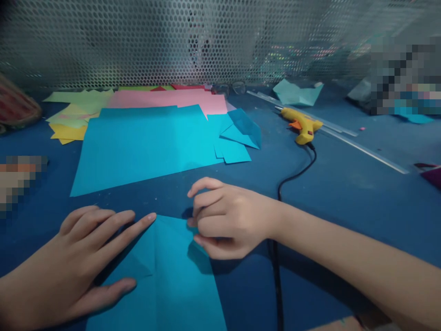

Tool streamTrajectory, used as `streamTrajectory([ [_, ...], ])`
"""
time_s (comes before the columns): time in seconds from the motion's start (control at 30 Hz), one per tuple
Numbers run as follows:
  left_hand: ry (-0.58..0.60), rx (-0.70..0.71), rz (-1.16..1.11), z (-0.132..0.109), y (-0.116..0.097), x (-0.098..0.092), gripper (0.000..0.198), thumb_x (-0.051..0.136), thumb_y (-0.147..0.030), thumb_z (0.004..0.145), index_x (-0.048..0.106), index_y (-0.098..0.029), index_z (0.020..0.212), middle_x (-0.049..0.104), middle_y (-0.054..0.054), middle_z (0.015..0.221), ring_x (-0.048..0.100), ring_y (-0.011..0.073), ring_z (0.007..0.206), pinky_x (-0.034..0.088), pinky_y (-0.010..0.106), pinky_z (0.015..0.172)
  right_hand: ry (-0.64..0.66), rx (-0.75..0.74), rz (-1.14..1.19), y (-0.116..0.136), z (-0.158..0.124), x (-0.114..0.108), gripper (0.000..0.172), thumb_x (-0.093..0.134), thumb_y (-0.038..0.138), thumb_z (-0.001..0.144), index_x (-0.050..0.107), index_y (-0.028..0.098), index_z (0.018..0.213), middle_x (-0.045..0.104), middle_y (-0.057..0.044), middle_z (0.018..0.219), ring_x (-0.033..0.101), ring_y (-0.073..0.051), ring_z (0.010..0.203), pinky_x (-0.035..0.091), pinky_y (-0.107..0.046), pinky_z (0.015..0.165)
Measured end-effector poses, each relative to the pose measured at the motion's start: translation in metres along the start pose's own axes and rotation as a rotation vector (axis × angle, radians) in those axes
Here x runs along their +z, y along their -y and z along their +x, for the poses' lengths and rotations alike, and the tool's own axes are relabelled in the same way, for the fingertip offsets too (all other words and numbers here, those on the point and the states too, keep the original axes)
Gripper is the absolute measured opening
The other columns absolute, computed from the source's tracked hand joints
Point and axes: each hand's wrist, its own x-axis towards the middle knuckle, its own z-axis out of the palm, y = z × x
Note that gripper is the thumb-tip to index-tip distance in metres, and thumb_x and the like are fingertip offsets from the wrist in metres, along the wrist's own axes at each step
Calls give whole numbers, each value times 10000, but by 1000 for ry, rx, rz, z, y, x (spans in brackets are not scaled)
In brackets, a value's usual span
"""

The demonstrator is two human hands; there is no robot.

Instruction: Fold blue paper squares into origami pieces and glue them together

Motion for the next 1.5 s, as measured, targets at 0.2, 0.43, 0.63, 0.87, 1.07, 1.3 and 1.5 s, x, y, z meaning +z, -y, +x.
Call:
streamTrajectory([
  [0.2, 34, 12, 4, -1, -1, -1, 599, 388, -451, 990, 375, -122, 1491, 675, 80, 1222, 502, 289, 1063, 286, 442, 974, -176, 382, -204, 19, 6, 9, 310, 523, 176, 964, 420, 236, 678, 477, 48, 537, 433, -126, 521, 480, -333, 735],
  [0.43, 118, 30, -19, 3, 5, -7, 622, 500, -488, 966, 397, -117, 1455, 638, 84, 1274, 538, 266, 1099, 326, 387, 964, 93, 750, -287, 34, 12, 22, 259, 688, 375, 887, 517, 185, 847, 560, -28, 804, 466, -203, 735, 333, -322, 636],
  [0.63, 135, -40, -135, 2, 13, -9, 543, 607, -489, 903, 463, -177, 1323, 583, 101, 1294, 528, 279, 1192, 427, 384, 943, 88, 771, -187, 41, 15, 25, 322, 714, 390, 880, 471, 209, 772, 515, 0, 740, 418, -183, 694, 300, -297, 606],
  [0.87, 101, -110, -190, 1, 6, -3, 524, 562, -471, 911, 451, -224, 1359, 571, 77, 1345, 503, 281, 1207, 401, 404, 987, -44, 537, -43, 44, 13, 34, 39, 555, 167, 941, 591, 179, 941, 651, -35, 844, 550, -163, 777, 420, -304, 685],
  [1.07, 58, -28, -192, 0, 5, -3, 493, 513, -372, 947, 443, -220, 1411, 607, 60, 1370, 546, 247, 1175, 396, 373, 1004, -28, 349, -98, 45, 12, 35, 190, 563, 246, 972, 664, 121, 1073, 673, -100, 902, 593, -191, 847, 510, -335, 758],
  [1.3, 29, 24, -133, 0, 3, -1, 496, 445, -386, 1007, 433, -224, 1475, 588, 17, 1439, 552, 237, 1194, 323, 382, 1039, 9, 284, -136, 44, 11, 37, 281, 511, 295, 999, 675, 73, 1054, 656, -118, 863, 590, -188, 771, 544, -325, 730],
  [1.5, 36, -14, -122, 1, 0, -5, 497, 490, -396, 987, 466, -270, 1467, 633, -2, 1387, 599, 215, 1089, 351, 372, 1030, 28, 242, -305, 45, 10, 31, 300, 449, 297, 1021, 694, 126, 996, 598, -15, 634, 546, -146, 555, 453, -289, 530],
])
